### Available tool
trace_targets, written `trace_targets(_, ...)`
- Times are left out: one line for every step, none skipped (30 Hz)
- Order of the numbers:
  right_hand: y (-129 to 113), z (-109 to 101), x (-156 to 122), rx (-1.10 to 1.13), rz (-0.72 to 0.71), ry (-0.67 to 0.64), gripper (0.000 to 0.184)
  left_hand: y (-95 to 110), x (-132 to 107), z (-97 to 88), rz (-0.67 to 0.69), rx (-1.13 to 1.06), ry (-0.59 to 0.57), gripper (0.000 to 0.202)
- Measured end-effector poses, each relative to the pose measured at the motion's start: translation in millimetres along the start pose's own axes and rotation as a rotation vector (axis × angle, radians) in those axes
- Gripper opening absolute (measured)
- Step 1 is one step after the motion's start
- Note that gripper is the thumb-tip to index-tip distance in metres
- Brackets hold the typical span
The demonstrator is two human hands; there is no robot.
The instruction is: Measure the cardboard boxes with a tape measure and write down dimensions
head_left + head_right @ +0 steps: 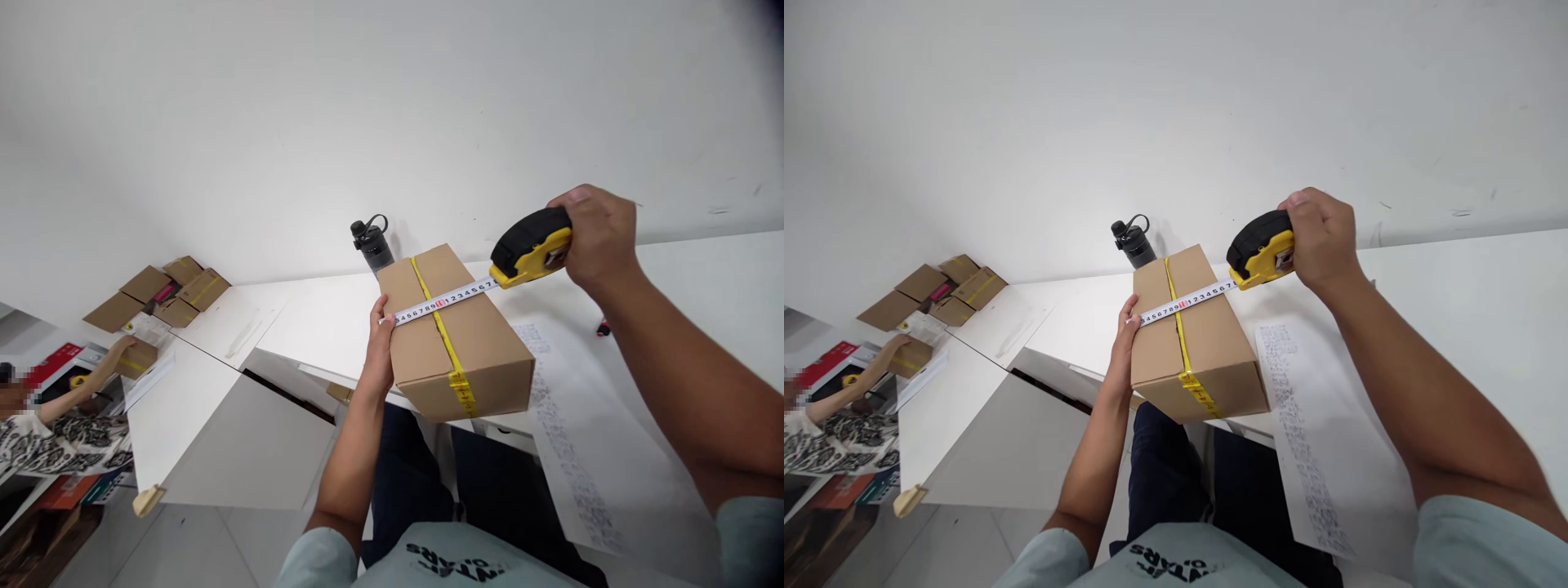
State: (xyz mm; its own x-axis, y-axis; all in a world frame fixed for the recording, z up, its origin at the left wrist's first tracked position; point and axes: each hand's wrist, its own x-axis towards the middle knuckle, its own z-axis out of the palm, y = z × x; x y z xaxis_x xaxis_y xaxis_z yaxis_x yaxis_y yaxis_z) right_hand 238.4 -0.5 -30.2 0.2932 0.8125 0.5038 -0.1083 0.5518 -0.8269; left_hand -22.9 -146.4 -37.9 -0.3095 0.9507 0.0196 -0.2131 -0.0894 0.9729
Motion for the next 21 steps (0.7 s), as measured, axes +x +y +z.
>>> trace_targets(-0.4, 2.7, -0.4, -0.002, 0.013, 0.006, 0.057, -0.8, 0.8, -0.6, 0.003, 0.018, -0.015, 0.061)
trace_targets(-0.6, 5.5, -1.1, -0.005, 0.025, 0.003, 0.059, -1.7, 1.6, -1.1, 0.006, 0.028, -0.027, 0.061)
trace_targets(-0.8, 8.1, -2.0, -0.009, 0.032, -0.001, 0.061, -2.6, 2.3, -1.5, 0.007, 0.032, -0.037, 0.062)
trace_targets(-0.8, 10.0, -3.1, -0.017, 0.034, -0.003, 0.062, -3.6, 2.9, -1.6, 0.007, 0.033, -0.047, 0.064)
trace_targets(-0.7, 11.2, -4.2, -0.028, 0.031, -0.004, 0.062, -4.5, 3.4, -1.6, 0.005, 0.034, -0.055, 0.066)
trace_targets(-0.4, 11.4, -5.2, -0.043, 0.024, -0.009, 0.061, -5.6, 3.9, -1.4, 0.003, 0.036, -0.063, 0.068)
trace_targets(0.0, 10.9, -5.9, -0.061, 0.018, -0.021, 0.06, -6.6, 4.6, -1.1, 0.005, 0.037, -0.071, 0.068)
trace_targets(0.5, 9.7, -6.3, -0.077, 0.012, -0.022, 0.06, -7.8, 5.5, -0.8, 0.012, 0.037, -0.077, 0.068)
trace_targets(1.1, 8.3, -6.2, -0.091, 0.007, -0.02, 0.059, -9.0, 6.6, -0.7, 0.021, 0.032, -0.082, 0.067)
trace_targets(1.6, 6.7, -6.0, -0.104, 0.001, -0.027, 0.059, -10.3, 7.9, -0.7, 0.032, 0.023, -0.083, 0.067)
trace_targets(2.0, 5.4, -5.5, -0.117, -0.01, -0.026, 0.059, -11.6, 9.2, -1.0, 0.041, 0.013, -0.082, 0.066)
trace_targets(2.4, 4.3, -5.0, -0.131, -0.022, -0.021, 0.06, -12.9, 10.4, -1.5, 0.045, 0.004, -0.083, 0.066)
trace_targets(2.7, 3.6, -4.7, -0.146, -0.031, -0.022, 0.061, -14.0, 11.4, -2.0, 0.043, -0.001, -0.088, 0.067)
trace_targets(2.9, 3.2, -4.5, -0.162, -0.032, -0.027, 0.061, -15.1, 12.2, -2.6, 0.039, -0.004, -0.096, 0.068)
trace_targets(3.1, 3.1, -4.4, -0.178, -0.028, -0.036, 0.062, -16.0, 12.8, -3.0, 0.038, -0.003, -0.105, 0.069)
trace_targets(3.4, 3.3, -4.6, -0.189, -0.024, -0.035, 0.063, -17.0, 13.3, -3.2, 0.042, -0.002, -0.112, 0.07)
trace_targets(3.6, 3.7, -4.8, -0.199, -0.021, -0.034, 0.064, -18.0, 13.9, -3.1, 0.054, -0.007, -0.114, 0.071)
trace_targets(3.7, 4.2, -5.2, -0.205, -0.023, -0.032, 0.065, -19.3, 14.7, -2.9, 0.074, -0.018, -0.108, 0.071)
trace_targets(3.7, 4.6, -5.5, -0.208, -0.03, -0.023, 0.066, -20.8, 15.7, -2.5, 0.095, -0.034, -0.097, 0.07)
trace_targets(3.6, 5.0, -5.9, -0.211, -0.039, -0.019, 0.067, -22.5, 17.1, -2.0, 0.113, -0.052, -0.085, 0.068)
trace_targets(3.2, 5.3, -6.3, -0.214, -0.048, -0.016, 0.067, -24.4, 18.8, -1.6, 0.127, -0.07, -0.07, 0.066)
